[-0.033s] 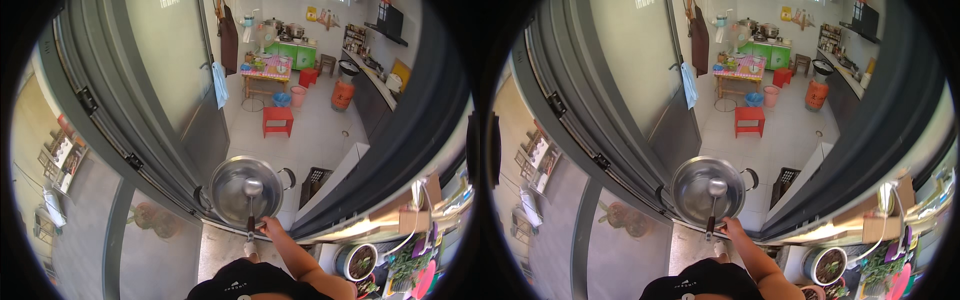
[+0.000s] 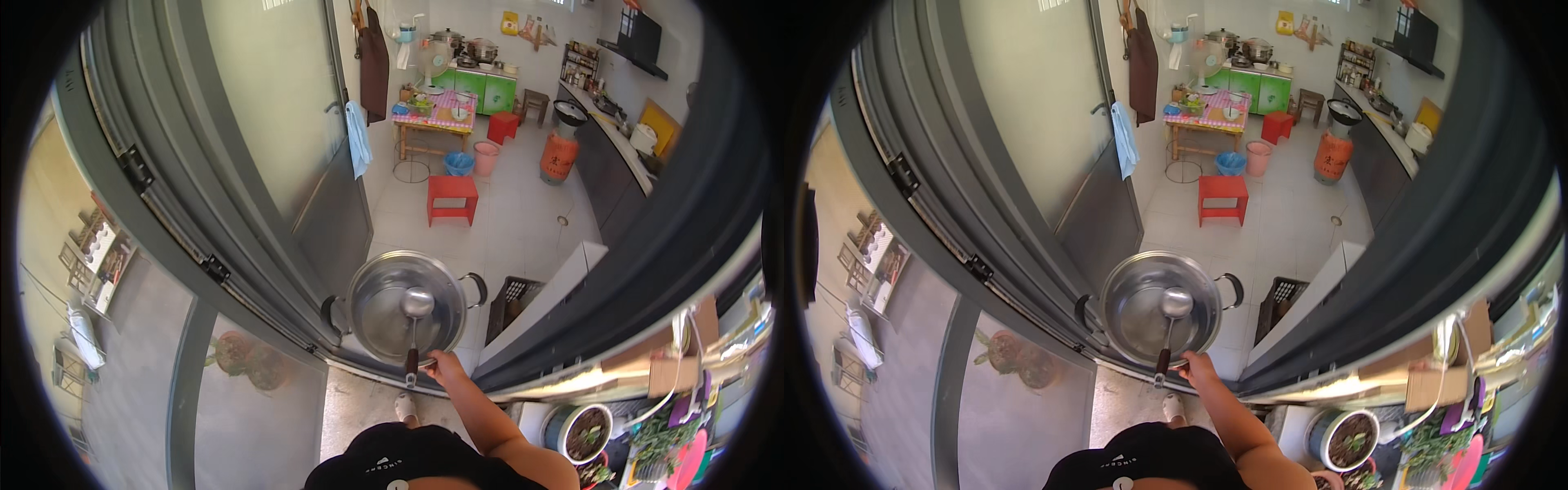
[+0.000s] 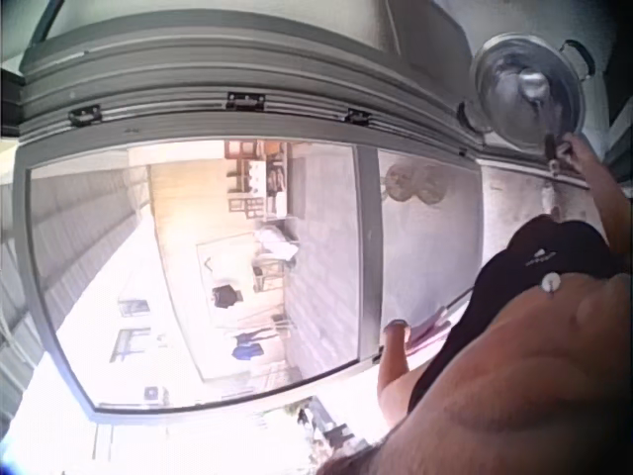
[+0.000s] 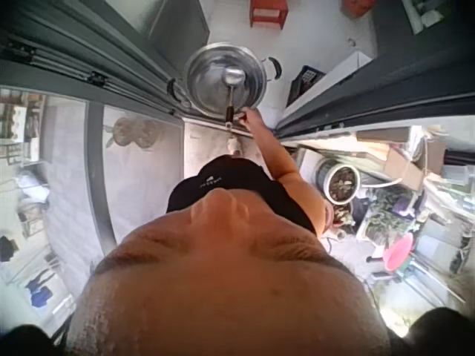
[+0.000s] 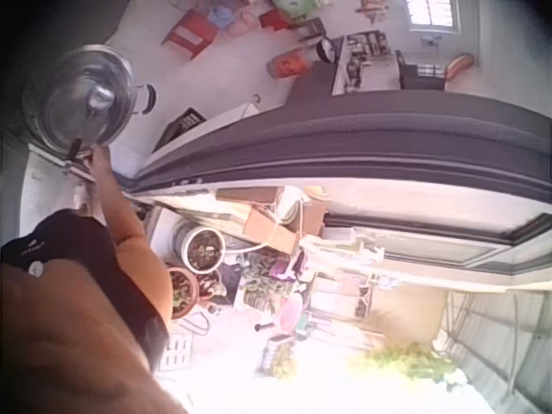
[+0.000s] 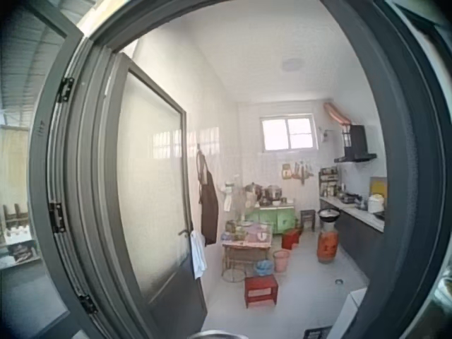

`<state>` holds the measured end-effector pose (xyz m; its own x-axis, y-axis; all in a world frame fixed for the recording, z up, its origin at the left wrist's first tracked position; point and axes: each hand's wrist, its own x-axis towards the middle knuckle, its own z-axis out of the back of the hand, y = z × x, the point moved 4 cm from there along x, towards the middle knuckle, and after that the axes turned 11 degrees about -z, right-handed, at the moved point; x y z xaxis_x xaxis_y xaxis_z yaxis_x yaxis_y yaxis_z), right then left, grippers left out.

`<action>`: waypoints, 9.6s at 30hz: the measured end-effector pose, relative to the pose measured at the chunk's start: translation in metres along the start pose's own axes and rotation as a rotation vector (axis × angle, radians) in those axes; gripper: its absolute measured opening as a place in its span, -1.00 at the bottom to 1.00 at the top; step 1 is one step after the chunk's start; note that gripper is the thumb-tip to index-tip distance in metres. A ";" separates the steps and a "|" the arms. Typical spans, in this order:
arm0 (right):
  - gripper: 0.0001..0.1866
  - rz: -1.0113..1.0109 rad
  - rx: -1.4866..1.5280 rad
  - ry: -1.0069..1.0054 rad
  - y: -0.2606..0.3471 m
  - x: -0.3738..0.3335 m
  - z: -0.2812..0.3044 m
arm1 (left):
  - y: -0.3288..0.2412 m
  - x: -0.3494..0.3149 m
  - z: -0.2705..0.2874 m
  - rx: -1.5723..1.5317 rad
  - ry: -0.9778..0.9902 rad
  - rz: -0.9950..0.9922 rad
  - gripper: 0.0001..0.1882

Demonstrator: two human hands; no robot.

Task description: The person rinses a cleaver and a ladle, pours liquid from a pot into an outdoor drain, and wipes down countertops and a stove with a cloth before washing a bowl in the sink.

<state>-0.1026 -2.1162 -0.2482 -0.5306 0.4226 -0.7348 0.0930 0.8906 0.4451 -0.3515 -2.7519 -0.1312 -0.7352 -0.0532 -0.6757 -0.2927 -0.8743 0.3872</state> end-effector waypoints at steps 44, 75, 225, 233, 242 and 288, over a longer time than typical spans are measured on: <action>-0.90 0.301 0.844 -0.652 0.674 0.254 0.130 | -1.126 0.298 0.813 0.578 -0.343 -0.991 -0.73; -0.86 0.659 0.790 -0.879 1.177 0.083 0.517 | -1.927 -0.521 0.775 0.145 1.286 -1.946 -0.21; -0.89 -0.534 -1.304 0.071 1.619 1.342 -0.097 | -2.156 0.206 1.130 -1.121 0.027 -0.402 -0.74; -0.84 -0.327 -1.315 -0.086 1.600 1.364 -0.089 | -2.151 0.218 1.106 -1.204 0.055 -0.354 -0.74; -0.89 0.154 -1.159 0.228 1.615 1.372 -0.249 | -2.131 0.221 1.089 -1.250 0.044 -0.316 -0.74; -0.61 0.858 -1.565 0.189 1.572 1.475 -0.390 | -2.132 0.206 1.039 -1.274 0.152 -0.206 -0.78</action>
<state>-1.0676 -0.1587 -0.4323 -0.8581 0.5111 -0.0486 -0.3769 -0.5629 0.7356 -0.5136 -0.3976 -0.4444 -0.6458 0.1562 -0.7473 0.4536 -0.7088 -0.5402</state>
